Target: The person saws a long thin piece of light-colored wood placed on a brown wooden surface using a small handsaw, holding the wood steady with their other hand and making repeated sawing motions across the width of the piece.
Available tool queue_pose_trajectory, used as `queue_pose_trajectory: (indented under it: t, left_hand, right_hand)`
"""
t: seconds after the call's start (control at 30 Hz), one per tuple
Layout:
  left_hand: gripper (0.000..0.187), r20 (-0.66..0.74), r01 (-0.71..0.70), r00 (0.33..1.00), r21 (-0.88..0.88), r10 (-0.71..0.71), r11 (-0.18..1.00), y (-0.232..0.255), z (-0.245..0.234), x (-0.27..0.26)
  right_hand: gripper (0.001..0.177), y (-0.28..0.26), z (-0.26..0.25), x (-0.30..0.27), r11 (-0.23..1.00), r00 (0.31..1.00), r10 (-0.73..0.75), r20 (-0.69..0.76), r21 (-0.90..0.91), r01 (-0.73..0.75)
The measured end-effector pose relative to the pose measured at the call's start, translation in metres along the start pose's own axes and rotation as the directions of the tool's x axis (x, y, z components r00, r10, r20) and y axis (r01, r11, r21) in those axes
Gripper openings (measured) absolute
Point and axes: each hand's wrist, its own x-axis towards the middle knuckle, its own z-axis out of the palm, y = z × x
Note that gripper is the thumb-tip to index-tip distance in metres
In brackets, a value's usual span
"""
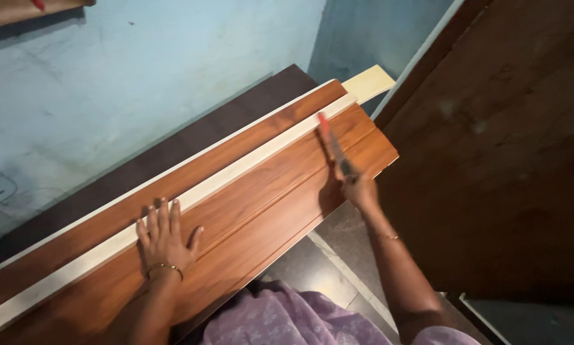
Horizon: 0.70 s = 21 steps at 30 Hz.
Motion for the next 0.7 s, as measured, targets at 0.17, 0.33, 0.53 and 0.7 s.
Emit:
queue_pose_trajectory:
  t: [0.17, 0.33, 0.53, 0.7]
  left_hand:
    - [0.089, 0.12, 0.02, 0.992, 0.123, -0.035, 0.992, 0.0, 0.002, 0.003]
    - [0.085, -0.253, -0.076, 0.967, -0.289, 0.0, 0.954, -0.003, 0.022, 0.002]
    - [0.086, -0.054, -0.009, 0.999, -0.021, 0.008, 1.0, 0.001, 0.009, 0.002]
    - [0.083, -0.254, -0.058, 0.967, -0.284, -0.017, 0.957, 0.003, -0.004, 0.0]
  right_hand:
    - [0.062, 0.013, -0.06, 0.04, 0.765, 0.998, 0.041, -0.053, 0.645, 0.003]
    - [0.065, 0.023, -0.071, 0.074, 0.776, 0.995, 0.019, -0.103, 0.629, 0.05]
    - [0.045, 0.024, -0.062, 0.088, 0.802, 0.997, -0.013, 0.081, 0.596, -0.038]
    - [0.036, 0.023, -0.064, 0.094, 0.888, 0.991, -0.089, 0.096, 0.459, 0.035]
